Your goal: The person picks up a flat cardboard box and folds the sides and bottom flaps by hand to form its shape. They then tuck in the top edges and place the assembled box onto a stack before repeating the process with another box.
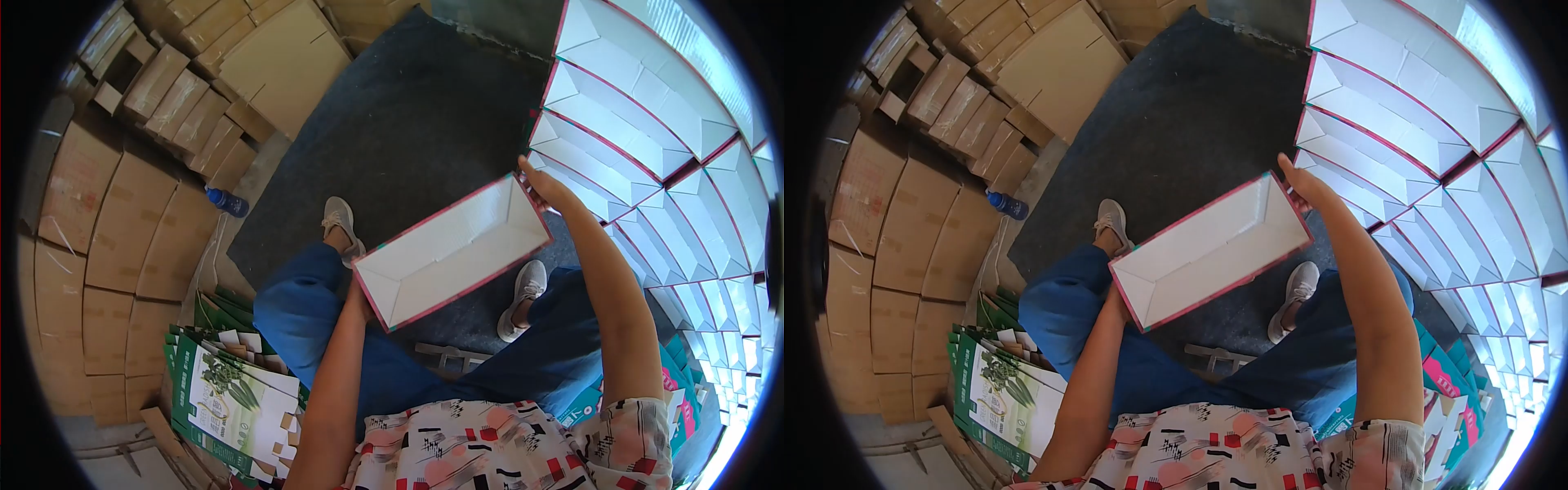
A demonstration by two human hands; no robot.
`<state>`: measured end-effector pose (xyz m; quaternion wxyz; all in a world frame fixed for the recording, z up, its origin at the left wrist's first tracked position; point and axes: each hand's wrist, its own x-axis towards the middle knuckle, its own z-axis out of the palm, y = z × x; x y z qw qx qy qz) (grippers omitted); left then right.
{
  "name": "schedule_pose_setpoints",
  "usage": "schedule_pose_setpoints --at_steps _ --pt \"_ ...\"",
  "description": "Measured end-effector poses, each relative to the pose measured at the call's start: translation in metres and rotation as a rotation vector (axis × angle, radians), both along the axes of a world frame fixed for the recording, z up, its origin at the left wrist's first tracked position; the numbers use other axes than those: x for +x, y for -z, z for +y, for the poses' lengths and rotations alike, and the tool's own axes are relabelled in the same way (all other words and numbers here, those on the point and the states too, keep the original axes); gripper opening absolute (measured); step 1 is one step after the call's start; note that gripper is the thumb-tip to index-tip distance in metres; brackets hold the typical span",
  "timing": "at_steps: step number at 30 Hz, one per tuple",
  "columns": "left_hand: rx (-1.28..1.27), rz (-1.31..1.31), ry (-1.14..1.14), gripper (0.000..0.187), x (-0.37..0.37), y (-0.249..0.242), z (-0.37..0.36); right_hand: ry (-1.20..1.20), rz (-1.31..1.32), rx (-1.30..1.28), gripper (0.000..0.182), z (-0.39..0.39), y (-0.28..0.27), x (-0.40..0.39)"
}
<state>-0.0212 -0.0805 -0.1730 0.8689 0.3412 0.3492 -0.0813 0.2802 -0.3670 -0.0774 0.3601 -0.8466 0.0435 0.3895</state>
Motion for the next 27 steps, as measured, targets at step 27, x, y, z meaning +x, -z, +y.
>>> schedule_pose_setpoints --at_steps 27 --pt "0.452 -0.116 -0.167 0.09 -0.045 -0.023 -0.03 0.017 -0.049 0.586 0.048 -0.036 0.021 -0.01"
